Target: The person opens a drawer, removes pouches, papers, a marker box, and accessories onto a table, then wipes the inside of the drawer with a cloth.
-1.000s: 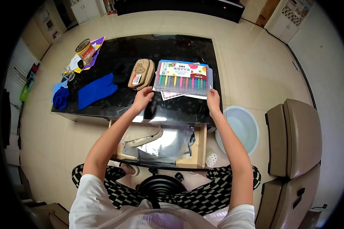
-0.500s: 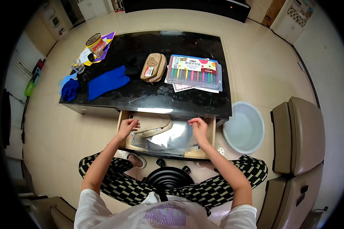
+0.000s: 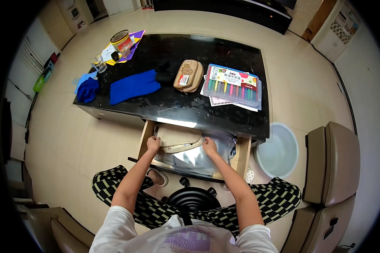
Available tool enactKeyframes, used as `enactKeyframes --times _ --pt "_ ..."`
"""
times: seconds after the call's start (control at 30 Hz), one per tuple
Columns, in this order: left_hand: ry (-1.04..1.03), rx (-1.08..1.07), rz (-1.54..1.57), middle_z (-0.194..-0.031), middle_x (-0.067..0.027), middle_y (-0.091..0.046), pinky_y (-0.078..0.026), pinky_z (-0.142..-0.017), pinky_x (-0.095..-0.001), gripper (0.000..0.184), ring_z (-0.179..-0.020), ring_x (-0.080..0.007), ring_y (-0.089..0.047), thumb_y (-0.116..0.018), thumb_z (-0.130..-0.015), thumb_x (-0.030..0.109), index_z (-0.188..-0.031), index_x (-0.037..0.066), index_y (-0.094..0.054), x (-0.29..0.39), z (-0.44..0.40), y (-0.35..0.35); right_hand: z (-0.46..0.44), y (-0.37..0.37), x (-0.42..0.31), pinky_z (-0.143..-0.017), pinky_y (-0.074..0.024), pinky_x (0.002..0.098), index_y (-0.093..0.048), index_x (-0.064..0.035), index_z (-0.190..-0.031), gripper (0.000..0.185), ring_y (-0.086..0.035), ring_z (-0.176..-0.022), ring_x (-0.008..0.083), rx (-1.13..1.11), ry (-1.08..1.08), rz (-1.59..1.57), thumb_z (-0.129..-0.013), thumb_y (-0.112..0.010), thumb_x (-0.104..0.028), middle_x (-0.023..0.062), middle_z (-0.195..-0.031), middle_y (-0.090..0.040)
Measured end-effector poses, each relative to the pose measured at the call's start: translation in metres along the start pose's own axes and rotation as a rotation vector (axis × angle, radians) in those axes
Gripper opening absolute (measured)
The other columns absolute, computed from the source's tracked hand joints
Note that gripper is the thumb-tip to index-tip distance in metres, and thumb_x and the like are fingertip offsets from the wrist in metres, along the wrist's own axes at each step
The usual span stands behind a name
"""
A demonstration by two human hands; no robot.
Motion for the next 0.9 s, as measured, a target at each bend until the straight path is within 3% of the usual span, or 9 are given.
enactKeyframes --times 0.07,0.13,0.27,0.4,0.67,0.73,0.87,0.9 --pt "0.027 -0.051 -0.021 -0.089 -0.0227 -0.061 -0.044 -0.081 -0.0389 0.034 -0.087 -0.0348 -0.058 -0.053 -0.072 0.019 -0.097 -0.004 -0.059 -0.001 -0.003 -0.003 -0.006 -0.009 0.001 -0.076 -0.0443 0.0333 -0.055 -0.005 -0.108 0.037 -0.058 -0.084 0.0264 0.017 0.003 0.009 -0.076 -0.051 -0.024 0.0143 -0.089 -0.062" --pt "-0.045 0.104 -0.098 -0.092 -0.0231 -0.06 -0.043 -0.082 -0.0399 0.035 -0.089 -0.0348 -0.057 -0.054 -0.072 0.02 -0.097 -0.004 -0.058 -0.009 -0.012 -0.006 -0.011 -0.016 0.003 -0.078 -0.044 0.0336 -0.054 -0.0044 -0.11 0.04 -0.058 -0.087 0.0275 0.035 0.003 0.026 -0.076 -0.051 -0.024 0.0155 -0.092 -0.061" --pt "0.023 0.094 -0.072 -0.097 -0.0239 -0.058 -0.041 -0.084 -0.0404 0.038 -0.093 -0.0343 -0.056 -0.054 -0.072 0.02 -0.101 -0.003 -0.057 -0.015 -0.018 -0.009 -0.015 -0.018 -0.004 -0.086 -0.0402 0.0361 -0.051 -0.003 -0.114 0.048 -0.052 -0.099 0.0311 0.077 -0.061 0.134 -0.073 -0.053 -0.028 0.0192 -0.107 -0.054" --pt "0.168 -0.04 0.049 -0.101 -0.024 -0.057 -0.041 -0.086 -0.04 0.039 -0.097 -0.0351 -0.054 -0.052 -0.071 0.021 -0.105 0.001 -0.058 -0.03 -0.027 -0.019 -0.02 -0.024 -0.01 -0.091 -0.037 0.0378 -0.049 -0.0033 -0.117 0.052 -0.048 -0.105 0.0329 0.034 -0.147 0.151 -0.073 -0.052 -0.03 0.0204 -0.115 -0.049" --pt "0.203 -0.067 0.022 -0.095 -0.0185 -0.061 -0.043 -0.082 -0.0334 0.03 -0.09 -0.0287 -0.059 -0.057 -0.07 0.018 -0.094 0.001 -0.062 -0.038 -0.03 -0.026 -0.033 -0.034 -0.011 -0.09 -0.0375 0.0364 -0.052 -0.0033 -0.114 0.049 -0.049 -0.104 0.0334 0.084 -0.137 0.114 -0.073 -0.05 -0.03 0.0208 -0.109 -0.054" --pt "0.204 -0.149 -0.004 -0.097 -0.0237 -0.058 -0.044 -0.081 -0.0389 0.033 -0.094 -0.0357 -0.056 -0.053 -0.069 0.015 -0.097 -0.002 -0.059 -0.041 -0.031 -0.031 -0.038 -0.037 -0.003 -0.089 -0.038 0.036 -0.053 -0.0031 -0.113 0.048 -0.05 -0.103 0.033 0.083 -0.146 0.105 -0.073 -0.05 -0.029 0.0204 -0.107 -0.056" --pt "0.256 -0.222 0.131 -0.092 -0.0216 -0.06 -0.046 -0.077 -0.0375 0.031 -0.087 -0.0331 -0.059 -0.055 -0.068 0.013 -0.093 -0.006 -0.058 -0.053 -0.038 -0.048 -0.035 -0.033 0.001 -0.085 -0.04 0.0337 -0.056 -0.0023 -0.108 0.043 -0.055 -0.098 0.0295 0.113 -0.206 -0.072 -0.074 -0.054 -0.029 0.0179 -0.103 -0.059" --pt "0.334 -0.323 0.167 -0.088 -0.0199 -0.06 -0.046 -0.074 -0.0366 0.03 -0.083 -0.031 -0.059 -0.055 -0.068 0.013 -0.092 -0.006 -0.057 -0.036 -0.022 -0.039 -0.031 -0.03 -0.002 -0.083 -0.0408 0.0327 -0.058 -0.0018 -0.106 0.04 -0.056 -0.095 0.0279 0.105 -0.248 -0.158 -0.075 -0.056 -0.028 0.0171 -0.102 -0.06"
Point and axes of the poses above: each hand's wrist, its own z-axis away from the middle knuckle, its own y-axis out of the back of the hand, x = y × z, the point moved 5 cm from there along -z, towards the middle knuckle
